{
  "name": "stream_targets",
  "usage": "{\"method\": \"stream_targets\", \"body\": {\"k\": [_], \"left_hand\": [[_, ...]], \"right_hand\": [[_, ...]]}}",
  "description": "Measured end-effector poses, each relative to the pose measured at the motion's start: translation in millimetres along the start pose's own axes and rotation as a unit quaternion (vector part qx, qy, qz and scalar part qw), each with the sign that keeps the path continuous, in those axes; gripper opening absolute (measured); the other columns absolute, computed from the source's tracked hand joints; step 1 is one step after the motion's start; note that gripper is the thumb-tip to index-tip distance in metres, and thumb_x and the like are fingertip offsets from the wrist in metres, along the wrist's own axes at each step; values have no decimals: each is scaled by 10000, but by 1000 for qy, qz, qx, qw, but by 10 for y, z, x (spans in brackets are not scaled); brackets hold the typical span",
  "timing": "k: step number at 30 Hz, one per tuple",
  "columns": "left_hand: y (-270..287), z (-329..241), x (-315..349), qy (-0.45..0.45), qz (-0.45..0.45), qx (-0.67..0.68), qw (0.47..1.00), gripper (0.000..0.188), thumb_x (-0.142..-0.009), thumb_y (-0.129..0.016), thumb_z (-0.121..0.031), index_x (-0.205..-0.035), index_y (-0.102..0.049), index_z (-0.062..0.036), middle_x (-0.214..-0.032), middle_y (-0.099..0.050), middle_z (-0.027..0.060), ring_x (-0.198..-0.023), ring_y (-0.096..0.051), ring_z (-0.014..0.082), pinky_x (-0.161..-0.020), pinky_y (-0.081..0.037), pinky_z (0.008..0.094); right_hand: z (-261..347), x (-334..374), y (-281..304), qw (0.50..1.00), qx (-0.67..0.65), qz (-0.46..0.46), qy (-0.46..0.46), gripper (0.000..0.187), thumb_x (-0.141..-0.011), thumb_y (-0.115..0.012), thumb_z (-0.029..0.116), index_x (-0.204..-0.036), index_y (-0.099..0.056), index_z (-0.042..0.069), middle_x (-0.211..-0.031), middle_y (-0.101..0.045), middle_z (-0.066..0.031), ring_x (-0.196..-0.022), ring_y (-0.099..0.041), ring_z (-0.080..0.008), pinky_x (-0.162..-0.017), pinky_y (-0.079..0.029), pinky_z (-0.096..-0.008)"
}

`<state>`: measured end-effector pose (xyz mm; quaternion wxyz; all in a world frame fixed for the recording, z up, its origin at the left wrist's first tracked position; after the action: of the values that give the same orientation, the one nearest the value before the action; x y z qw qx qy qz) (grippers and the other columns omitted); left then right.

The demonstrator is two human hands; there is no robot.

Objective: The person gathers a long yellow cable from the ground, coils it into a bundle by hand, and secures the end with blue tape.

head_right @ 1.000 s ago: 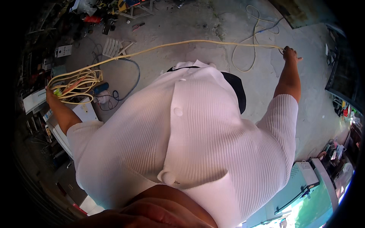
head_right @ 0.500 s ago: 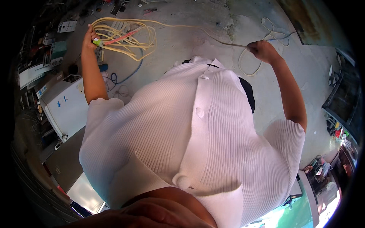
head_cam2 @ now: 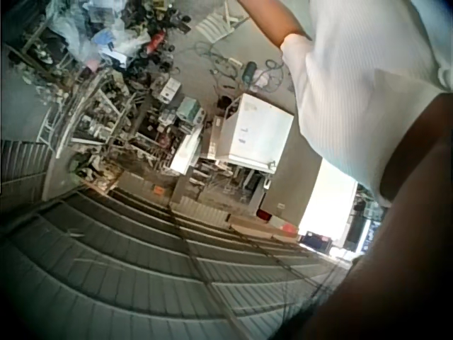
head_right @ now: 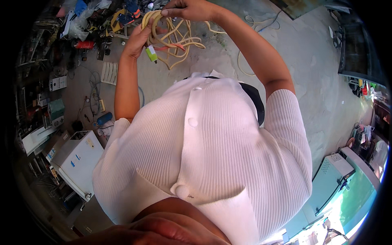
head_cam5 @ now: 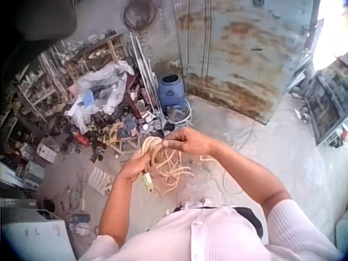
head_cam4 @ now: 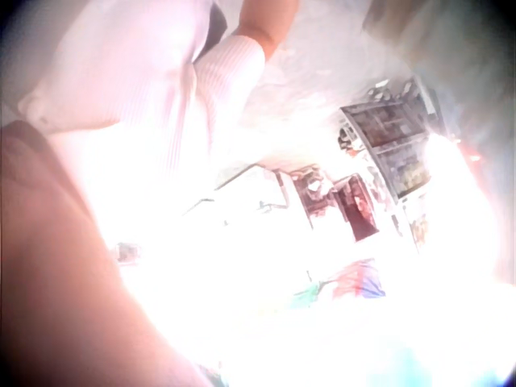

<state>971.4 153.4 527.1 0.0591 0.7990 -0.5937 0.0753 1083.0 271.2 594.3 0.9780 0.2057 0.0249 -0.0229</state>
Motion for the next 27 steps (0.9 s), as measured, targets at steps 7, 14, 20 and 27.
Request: {"method": "stream_targets", "body": {"k": [7,14,20,27], "left_hand": [[-435,-71,-375,-17,76,-15,997,532,-853,-506,-560,-961,-560,-41,-698,-552,0,-592,-523,70,-538,-420,204],[-771,-46,-477,41,178,232,955,600,-860,-377,-648,-925,-515,-68,-583,-420,-40,-493,-398,44,-489,-351,204],[-840,-311,-293,39,108,-2,993,305,-875,-605,-337,-923,-517,-49,-573,-394,-49,-477,-353,34,-490,-330,203],[-188,-948,457,19,-10,-19,1000,447,-884,-541,-449,-905,-490,-6,-536,-347,-43,-452,-316,37,-490,-290,194]], "right_hand": [[-165,345,63,999,26,-37,2,347,-915,-528,323,-1057,-636,24,-930,-662,-68,-830,-592,-155,-807,-453,-300],[-310,447,392,962,144,-230,25,331,-902,-546,339,-1016,-640,42,-836,-643,-74,-760,-565,-141,-741,-456,-282],[-787,655,452,974,24,-225,-4,295,-829,-652,343,-894,-622,57,-714,-578,-35,-642,-510,-132,-587,-401,-268],[-2307,1204,117,979,118,-122,-113,336,-810,-622,395,-900,-612,71,-727,-604,-105,-709,-587,-249,-644,-439,-370]]}}
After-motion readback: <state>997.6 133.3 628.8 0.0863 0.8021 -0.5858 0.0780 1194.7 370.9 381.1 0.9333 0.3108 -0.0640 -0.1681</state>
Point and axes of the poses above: each hand's wrist, its own x-axis away from the middle knuckle, its own y-axis out of the back of the hand, z = x × y, the point moved 6 cm from there along -x, towards the middle knuckle
